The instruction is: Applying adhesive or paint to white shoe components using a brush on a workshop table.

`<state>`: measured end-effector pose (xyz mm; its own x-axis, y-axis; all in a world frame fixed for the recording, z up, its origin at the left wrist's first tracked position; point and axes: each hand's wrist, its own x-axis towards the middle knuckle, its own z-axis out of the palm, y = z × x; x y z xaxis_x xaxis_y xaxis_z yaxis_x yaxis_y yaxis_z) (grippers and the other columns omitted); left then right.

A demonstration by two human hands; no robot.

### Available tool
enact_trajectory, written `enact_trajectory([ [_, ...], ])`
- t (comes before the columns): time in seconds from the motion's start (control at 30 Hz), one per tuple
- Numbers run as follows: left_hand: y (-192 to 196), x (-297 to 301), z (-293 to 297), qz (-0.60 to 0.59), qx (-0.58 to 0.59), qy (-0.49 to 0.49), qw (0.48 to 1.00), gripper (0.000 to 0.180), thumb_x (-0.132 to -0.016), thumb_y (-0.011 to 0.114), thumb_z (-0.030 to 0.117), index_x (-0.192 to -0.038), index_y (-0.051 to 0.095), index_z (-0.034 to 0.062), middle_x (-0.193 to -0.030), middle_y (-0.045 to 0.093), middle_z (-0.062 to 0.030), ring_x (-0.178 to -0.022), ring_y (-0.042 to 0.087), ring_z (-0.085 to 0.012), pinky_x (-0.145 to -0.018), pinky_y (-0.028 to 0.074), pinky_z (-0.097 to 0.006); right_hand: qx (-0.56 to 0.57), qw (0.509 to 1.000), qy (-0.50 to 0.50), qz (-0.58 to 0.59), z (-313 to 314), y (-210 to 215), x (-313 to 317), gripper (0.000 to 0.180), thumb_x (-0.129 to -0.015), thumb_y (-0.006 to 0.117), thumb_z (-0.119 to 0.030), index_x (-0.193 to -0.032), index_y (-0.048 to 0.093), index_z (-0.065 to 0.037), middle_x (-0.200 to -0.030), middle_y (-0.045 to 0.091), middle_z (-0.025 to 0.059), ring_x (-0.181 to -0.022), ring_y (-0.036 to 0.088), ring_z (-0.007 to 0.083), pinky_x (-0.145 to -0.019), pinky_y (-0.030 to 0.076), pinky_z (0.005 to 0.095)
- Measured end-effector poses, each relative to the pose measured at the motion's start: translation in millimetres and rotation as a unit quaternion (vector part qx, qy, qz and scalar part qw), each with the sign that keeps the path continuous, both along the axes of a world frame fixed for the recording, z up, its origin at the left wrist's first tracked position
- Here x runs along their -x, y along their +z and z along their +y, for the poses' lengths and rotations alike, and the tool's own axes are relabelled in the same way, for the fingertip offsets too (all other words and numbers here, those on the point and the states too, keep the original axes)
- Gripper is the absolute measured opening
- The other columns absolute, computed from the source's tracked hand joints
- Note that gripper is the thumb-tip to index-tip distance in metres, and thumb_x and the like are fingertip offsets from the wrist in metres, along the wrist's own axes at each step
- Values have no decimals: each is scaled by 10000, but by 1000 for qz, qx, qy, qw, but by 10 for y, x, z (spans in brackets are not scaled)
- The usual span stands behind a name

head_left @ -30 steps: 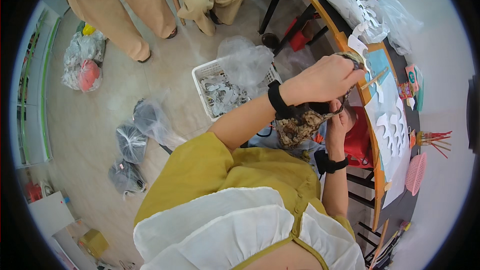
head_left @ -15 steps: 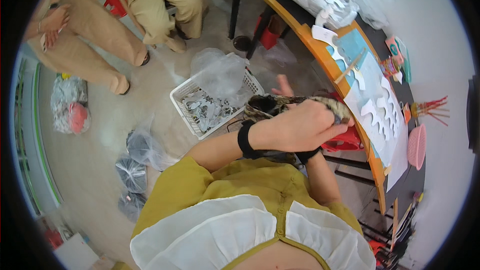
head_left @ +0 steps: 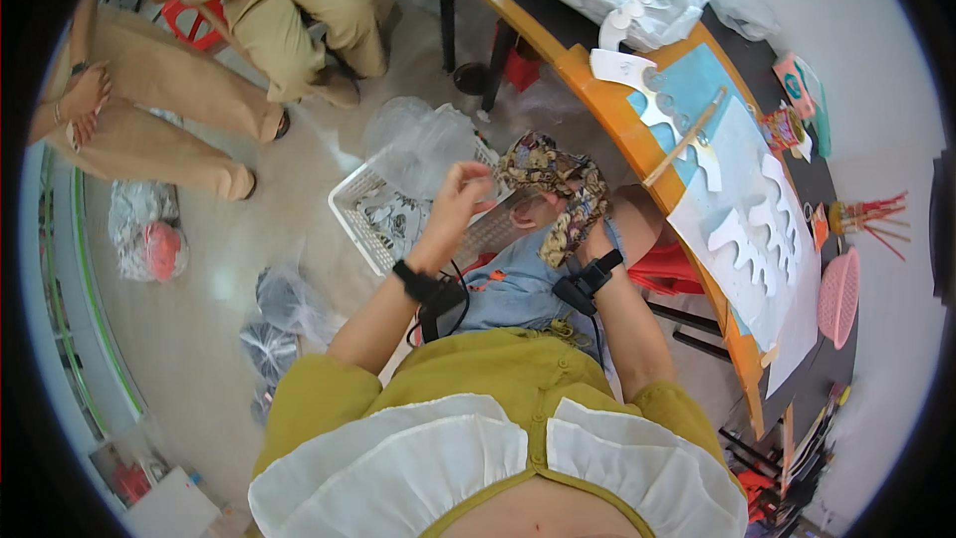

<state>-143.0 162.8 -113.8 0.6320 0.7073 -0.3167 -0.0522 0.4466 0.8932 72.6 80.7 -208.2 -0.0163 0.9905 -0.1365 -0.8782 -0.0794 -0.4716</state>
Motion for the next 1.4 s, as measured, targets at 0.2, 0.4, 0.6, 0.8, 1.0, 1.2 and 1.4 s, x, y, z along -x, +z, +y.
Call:
enact_trajectory([
  [0.2,-353,-455,366,-116,440,84,887,382,-865,708,373,-1078,644,63,-1122,638,-96,-1024,613,-176,-844,529,-339,17,961,-34,-274,133,-111,15,486,-852,604,14,-1314,451,18,-1359,459,124,-1132,550,206,-916,530,339],
  [0.4,-851,-808,582,-68,328,-4,942,220,-886,644,227,-1046,659,78,-917,683,-38,-830,665,-167,-750,536,-288,11,798,50,-601,173,635,242,493,-841,555,49,-1310,508,-96,-1535,274,147,-1408,289,292,-1146,242,394],
  [0.6,-849,-1634,1263,-58,126,79,987,363,-846,644,95,-1198,573,37,-1106,656,-64,-974,629,-167,-830,512,-305,57,625,-77,-775,-148,809,118,662,-815,678,-62,-1417,400,-72,-1524,284,191,-1401,311,336,-1142,253,404],
  [0.8,-651,-2310,2436,-62,-125,120,983,503,-822,666,77,-1293,496,29,-1205,622,-119,-1107,592,-264,-944,472,-354,46,666,-23,-744,-312,742,81,399,-814,686,-84,-1194,579,-30,-1326,528,181,-1260,465,361,-1072,353,421],
  [1.0,276,-2432,3804,-75,-301,143,940,496,-825,663,87,-1290,499,31,-1207,620,-123,-1109,590,-269,-946,471,-358,-20,649,-89,-755,-264,391,-57,359,-776,712,-15,-1126,632,-31,-1258,578,186,-1200,539,351,-1008,428,409],
  [1.2,70,-2532,3977,-27,-347,115,930,489,-828,661,97,-1286,503,32,-1209,619,-127,-1111,589,-274,-948,469,-363,-66,652,-92,-750,-118,527,-175,348,-775,730,-48,-1117,666,-65,-1226,620,146,-1171,575,307,-976,453,382],
  [1.4,-149,-2769,3950,-7,-376,75,924,483,-831,658,107,-1283,507,33,-1211,618,-131,-1113,587,-279,-950,468,-367,-91,682,-31,-725,-111,332,-297,359,-786,752,-95,-1133,664,-86,-1234,626,121,-1181,578,282,-969,457,375],
])
